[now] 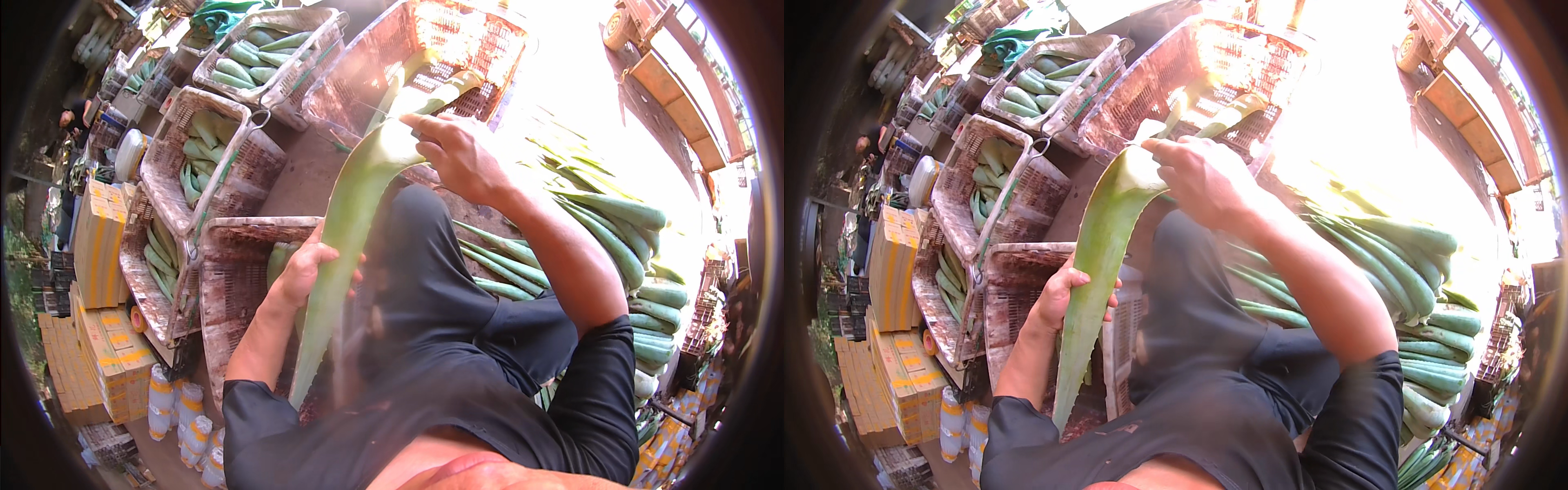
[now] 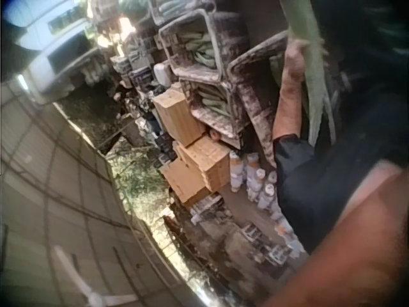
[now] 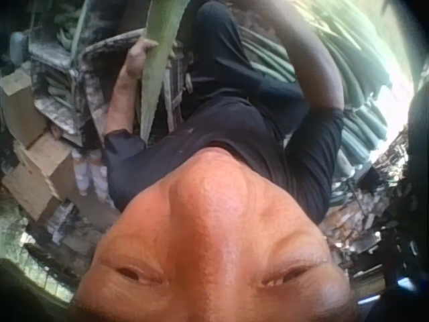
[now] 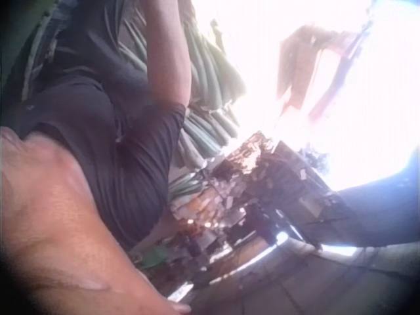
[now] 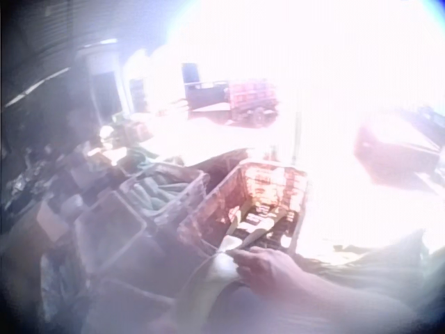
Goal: The person sits on the ground and uses a knife to trim the edges and tips of long green leaves. They place the trimmed leaves into a plastic basket and discard the cut pieces into another basket.
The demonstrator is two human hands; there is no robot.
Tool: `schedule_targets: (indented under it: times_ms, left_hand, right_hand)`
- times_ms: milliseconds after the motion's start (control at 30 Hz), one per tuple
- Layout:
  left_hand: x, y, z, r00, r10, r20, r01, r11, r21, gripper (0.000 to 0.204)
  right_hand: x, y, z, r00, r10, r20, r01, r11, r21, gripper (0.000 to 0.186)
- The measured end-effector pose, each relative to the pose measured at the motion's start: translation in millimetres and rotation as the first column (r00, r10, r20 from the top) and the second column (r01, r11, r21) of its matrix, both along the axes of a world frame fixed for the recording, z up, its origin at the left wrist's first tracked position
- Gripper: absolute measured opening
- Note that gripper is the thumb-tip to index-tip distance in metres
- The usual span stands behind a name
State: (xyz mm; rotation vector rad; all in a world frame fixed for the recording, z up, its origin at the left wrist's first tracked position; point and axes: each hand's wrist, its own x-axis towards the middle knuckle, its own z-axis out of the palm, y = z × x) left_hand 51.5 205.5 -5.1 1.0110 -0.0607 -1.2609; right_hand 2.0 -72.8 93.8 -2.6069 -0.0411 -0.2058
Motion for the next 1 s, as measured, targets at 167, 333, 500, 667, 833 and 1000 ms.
schedule_targets:
  times_ms: [167,333,500,667,833,1000]
  left_hand:
    - [13,3,4,0.994,0.022,0.110,-0.029,0.998,0.063,0.068]
    - [32,1,12,0.963,0.046,0.265,-0.072,0.993,0.089,0.072]
    - [72,-18,20,0.820,0.054,0.570,-0.177,0.971,0.162,0.067]
    - [170,-19,63,0.676,0.335,0.656,-0.379,0.922,-0.081,0.050]
    - [245,31,147,0.534,0.641,0.552,-0.389,0.766,-0.512,0.035]
    - [235,53,129,0.471,0.659,0.587,-0.561,0.737,-0.377,0.038]
  right_hand:
    - [19,-8,-26,0.992,-0.064,-0.108,0.086,0.973,0.216,0.043]
    - [35,-16,-44,0.996,-0.082,-0.038,0.088,0.978,0.187,0.037]
    - [55,-25,-51,0.931,-0.229,-0.282,0.312,0.904,0.294,0.038]
    - [42,-40,-81,0.801,-0.354,-0.483,0.560,0.728,0.395,0.045]
    - [4,-53,-105,0.751,-0.507,-0.422,0.659,0.543,0.520,0.050]
    - [4,-40,-76,0.849,-0.498,-0.177,0.466,0.546,0.696,0.053]
